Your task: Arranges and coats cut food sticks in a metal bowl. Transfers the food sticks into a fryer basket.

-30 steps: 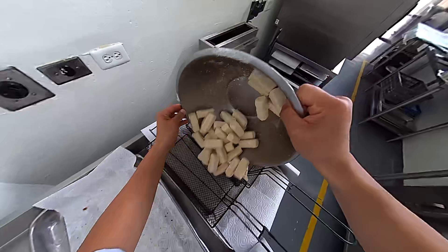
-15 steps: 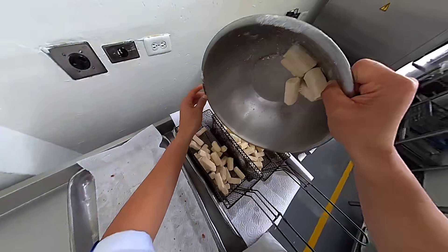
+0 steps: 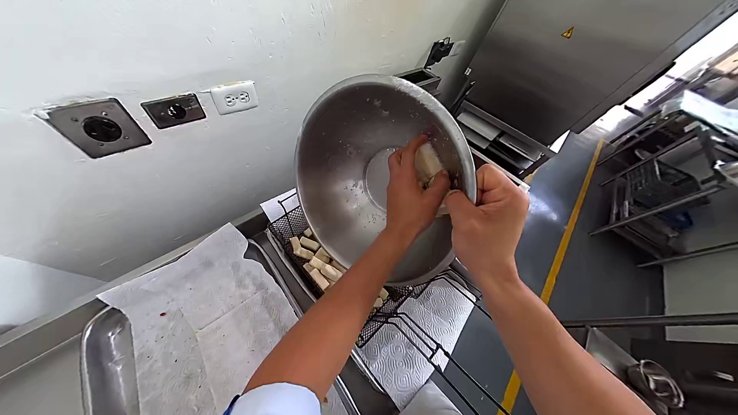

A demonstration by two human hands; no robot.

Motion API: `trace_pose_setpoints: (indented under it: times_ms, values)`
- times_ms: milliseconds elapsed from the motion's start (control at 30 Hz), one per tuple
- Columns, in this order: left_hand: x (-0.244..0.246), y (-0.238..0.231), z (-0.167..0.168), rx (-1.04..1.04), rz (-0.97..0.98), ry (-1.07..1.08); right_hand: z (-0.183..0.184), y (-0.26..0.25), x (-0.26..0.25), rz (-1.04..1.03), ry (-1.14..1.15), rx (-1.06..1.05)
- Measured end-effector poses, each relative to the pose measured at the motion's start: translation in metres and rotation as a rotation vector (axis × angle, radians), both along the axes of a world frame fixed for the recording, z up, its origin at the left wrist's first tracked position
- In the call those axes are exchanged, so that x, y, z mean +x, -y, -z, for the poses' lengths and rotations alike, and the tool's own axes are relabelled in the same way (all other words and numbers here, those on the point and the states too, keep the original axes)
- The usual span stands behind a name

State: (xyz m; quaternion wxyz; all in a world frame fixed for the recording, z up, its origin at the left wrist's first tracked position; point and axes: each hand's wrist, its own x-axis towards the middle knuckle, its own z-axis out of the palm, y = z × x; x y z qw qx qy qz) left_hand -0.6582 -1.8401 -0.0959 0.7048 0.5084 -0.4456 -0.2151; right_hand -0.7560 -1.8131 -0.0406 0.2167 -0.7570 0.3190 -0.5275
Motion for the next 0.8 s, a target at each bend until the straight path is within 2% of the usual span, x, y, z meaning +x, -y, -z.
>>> trace_pose_setpoints:
  times_ms: [133, 267, 367, 467, 533, 633, 733, 800]
  values:
    - [0.008, -0.008, 0.017, -0.048, 0.073, 0.149, 0.001, 0.001, 0.0, 0.0, 0.003, 0.014]
    - [0.022, -0.02, 0.041, -0.009, -0.008, 0.234, 0.018, -0.005, 0.007, -0.024, -0.044, 0.083]
    - [0.027, -0.034, 0.05, -0.032, -0.054, 0.287, 0.031, -0.01, 0.017, -0.008, -0.154, 0.02]
    - [0.021, -0.051, 0.058, -0.076, -0.04, 0.406, 0.027, 0.001, 0.019, 0.055, -0.255, -0.093]
    - [0.026, -0.067, 0.059, 0.059, -0.019, 0.437, 0.016, 0.011, 0.018, 0.097, -0.279, -0.13]
    - [0.056, -0.099, 0.066, 0.391, 0.028, 0.514, -0.004, 0.019, 0.006, 0.106, -0.281, -0.21]
    - [0.094, -0.124, 0.095, 0.757, 0.072, 0.651, -0.022, 0.022, -0.016, 0.095, -0.28, -0.297]
    - [0.114, -0.137, 0.11, 0.842, 0.06, 0.66, -0.032, 0.02, -0.031, 0.115, -0.297, -0.343]
